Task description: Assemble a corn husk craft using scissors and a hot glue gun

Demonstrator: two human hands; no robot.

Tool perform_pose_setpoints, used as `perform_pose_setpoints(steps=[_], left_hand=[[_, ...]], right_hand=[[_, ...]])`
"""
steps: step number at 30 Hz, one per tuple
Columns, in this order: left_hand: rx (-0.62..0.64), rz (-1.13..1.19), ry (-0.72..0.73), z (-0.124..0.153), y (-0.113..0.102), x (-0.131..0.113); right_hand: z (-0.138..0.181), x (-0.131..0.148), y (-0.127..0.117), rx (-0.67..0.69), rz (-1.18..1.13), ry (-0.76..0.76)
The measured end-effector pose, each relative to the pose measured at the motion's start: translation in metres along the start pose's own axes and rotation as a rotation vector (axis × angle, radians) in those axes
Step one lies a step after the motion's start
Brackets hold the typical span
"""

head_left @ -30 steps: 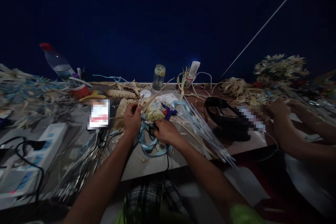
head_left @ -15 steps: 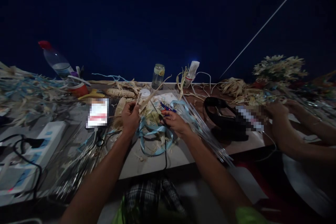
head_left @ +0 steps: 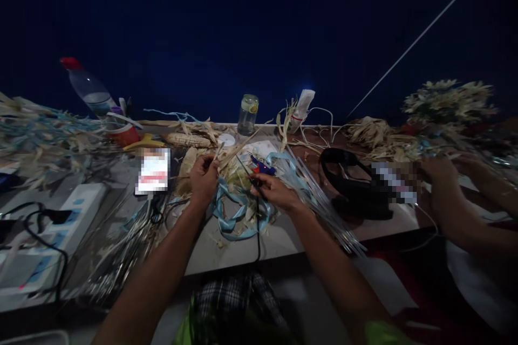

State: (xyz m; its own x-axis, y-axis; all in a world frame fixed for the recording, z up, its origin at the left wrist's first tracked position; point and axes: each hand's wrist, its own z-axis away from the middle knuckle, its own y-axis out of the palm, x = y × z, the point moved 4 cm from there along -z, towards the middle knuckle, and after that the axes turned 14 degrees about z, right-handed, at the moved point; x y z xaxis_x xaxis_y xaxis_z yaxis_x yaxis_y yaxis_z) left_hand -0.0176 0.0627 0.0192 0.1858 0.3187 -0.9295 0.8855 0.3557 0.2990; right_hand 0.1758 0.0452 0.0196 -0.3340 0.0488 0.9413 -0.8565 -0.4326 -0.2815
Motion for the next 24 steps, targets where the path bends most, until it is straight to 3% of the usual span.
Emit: perform_pose_setpoints(steps=[14, 24], left_hand=[[0.105, -0.11, 0.044, 0.001, 0.002, 0.007], [0.092, -0.094, 0.075, 0.001, 0.0, 0.007]], right_hand=[[-0.012, 0.006, -0.003, -0.04, 0.095, -0.055], [-0.013, -0.003, -0.005, -0.078, 0.093, -0.011]])
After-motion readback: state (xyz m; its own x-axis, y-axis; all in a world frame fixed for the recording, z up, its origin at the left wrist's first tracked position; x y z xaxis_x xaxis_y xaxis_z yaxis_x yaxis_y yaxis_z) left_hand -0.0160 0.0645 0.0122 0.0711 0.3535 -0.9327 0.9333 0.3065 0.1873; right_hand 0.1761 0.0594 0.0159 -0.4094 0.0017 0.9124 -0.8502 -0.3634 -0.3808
